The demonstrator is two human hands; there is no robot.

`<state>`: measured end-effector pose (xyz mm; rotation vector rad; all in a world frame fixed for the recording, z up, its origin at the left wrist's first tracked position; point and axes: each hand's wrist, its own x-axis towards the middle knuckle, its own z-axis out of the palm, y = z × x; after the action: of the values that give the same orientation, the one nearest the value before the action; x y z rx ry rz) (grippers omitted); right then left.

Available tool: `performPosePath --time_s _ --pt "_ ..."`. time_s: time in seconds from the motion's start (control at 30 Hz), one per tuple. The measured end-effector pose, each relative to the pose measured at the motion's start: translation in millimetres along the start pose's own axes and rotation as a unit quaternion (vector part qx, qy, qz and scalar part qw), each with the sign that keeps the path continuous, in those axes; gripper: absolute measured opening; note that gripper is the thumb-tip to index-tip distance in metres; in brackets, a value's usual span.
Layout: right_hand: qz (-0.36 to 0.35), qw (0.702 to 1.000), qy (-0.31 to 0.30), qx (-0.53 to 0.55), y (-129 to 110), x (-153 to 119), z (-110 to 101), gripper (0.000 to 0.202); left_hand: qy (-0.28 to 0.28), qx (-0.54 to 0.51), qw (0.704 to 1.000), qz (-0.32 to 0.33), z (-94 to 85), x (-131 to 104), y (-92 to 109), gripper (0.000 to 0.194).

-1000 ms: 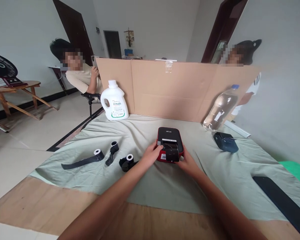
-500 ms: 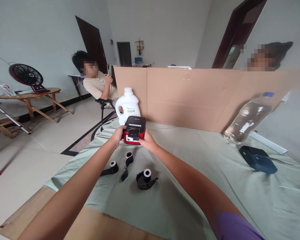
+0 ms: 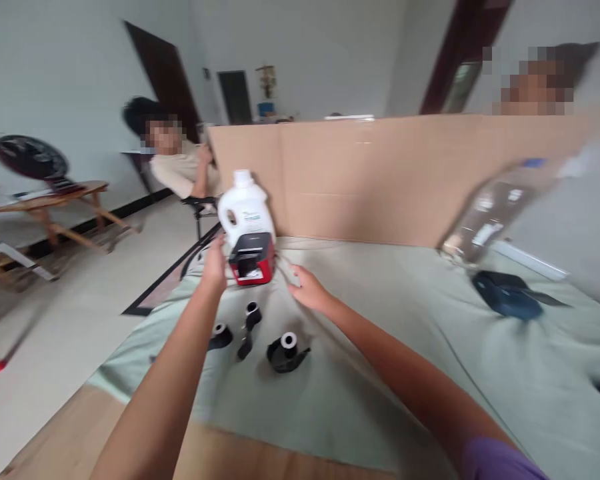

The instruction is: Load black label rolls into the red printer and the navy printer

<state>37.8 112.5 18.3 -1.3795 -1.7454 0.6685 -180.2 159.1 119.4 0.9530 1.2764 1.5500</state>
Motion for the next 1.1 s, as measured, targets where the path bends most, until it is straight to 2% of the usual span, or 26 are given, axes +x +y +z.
performPosePath --time_s 0.03,0.1,0.13,0.2,0.23,0.3,0.37,0.4,0.43,0.47,0.53,0.67,0.77,0.9,1.0,1.1 --pt "0.001 1.000 -0.001 -0.020 11.3 -27.6 -24.7 0.058 -0.043 -0.019 0.998 0.048 4.4 -19.0 8.9 0.036" --pt "0.034 0.997 0.017 -0.060 35.3 -88.9 -82.5 0.052 -0.190 -0.040 0.971 0.135 16.8 -64.8 17.6 0.048" --pt "0.059 0.994 0.041 -0.086 46.9 -121.0 -113.8 0.047 -0.258 -0.023 0.950 0.172 25.3 -91.5 16.0 0.050" --pt "0.140 0.976 0.111 -0.128 67.8 -183.4 -175.9 0.037 -0.355 0.061 0.904 0.228 47.3 -150.9 -0.2 0.046" --pt "0.187 0.959 0.151 -0.149 77.2 -211.5 -204.5 0.033 -0.429 0.135 0.860 0.240 60.5 -181.8 -14.4 0.045" --pt "0.266 0.917 0.216 -0.203 94.2 -257.3 -253.1 0.027 -0.555 0.268 0.746 0.253 89.1 -239.5 -50.5 0.044" --pt "0.329 0.859 0.288 -0.267 109.0 -285.8 -288.3 0.033 -0.622 0.348 0.630 0.309 115.8 -283.8 -88.5 0.048" --pt "0.354 0.828 0.322 -0.293 115.6 -293.3 -301.3 0.041 -0.640 0.376 0.581 0.335 126.3 -299.6 -105.0 0.051" --pt "0.378 0.800 0.349 -0.309 121.7 -296.7 -311.7 0.051 -0.646 0.397 0.543 0.360 134.1 -311.3 -118.7 0.054" --pt "0.400 0.779 0.367 -0.313 127.1 -296.2 -320.0 0.059 -0.647 0.412 0.514 0.384 139.0 -319.4 -129.1 0.057" --pt "0.439 0.763 0.374 -0.292 136.9 -286.0 -331.6 0.070 -0.641 0.426 0.476 0.425 141.5 -327.5 -140.6 0.061" --pt "0.456 0.773 0.367 -0.246 153.8 -250.3 -338.7 0.086 -0.627 0.435 0.442 0.471 135.0 -328.6 -141.3 0.062" --pt "0.438 0.771 0.370 -0.276 163.9 -233.4 -334.8 0.090 -0.620 0.445 0.428 0.485 132.9 -328.9 -139.4 0.063" --pt "0.393 0.763 0.409 -0.309 169.4 -234.4 -329.6 0.082 -0.611 0.454 0.426 0.489 133.8 -331.2 -141.2 0.063" --pt "0.345 0.779 0.415 -0.321 158.5 -236.9 -322.6 0.080 -0.612 0.454 0.428 0.486 134.0 -332.2 -141.7 0.063" --pt "0.279 0.813 0.387 -0.334 132.0 -230.6 -300.4 0.085 -0.619 0.446 0.427 0.485 132.5 -332.4 -139.8 0.063"
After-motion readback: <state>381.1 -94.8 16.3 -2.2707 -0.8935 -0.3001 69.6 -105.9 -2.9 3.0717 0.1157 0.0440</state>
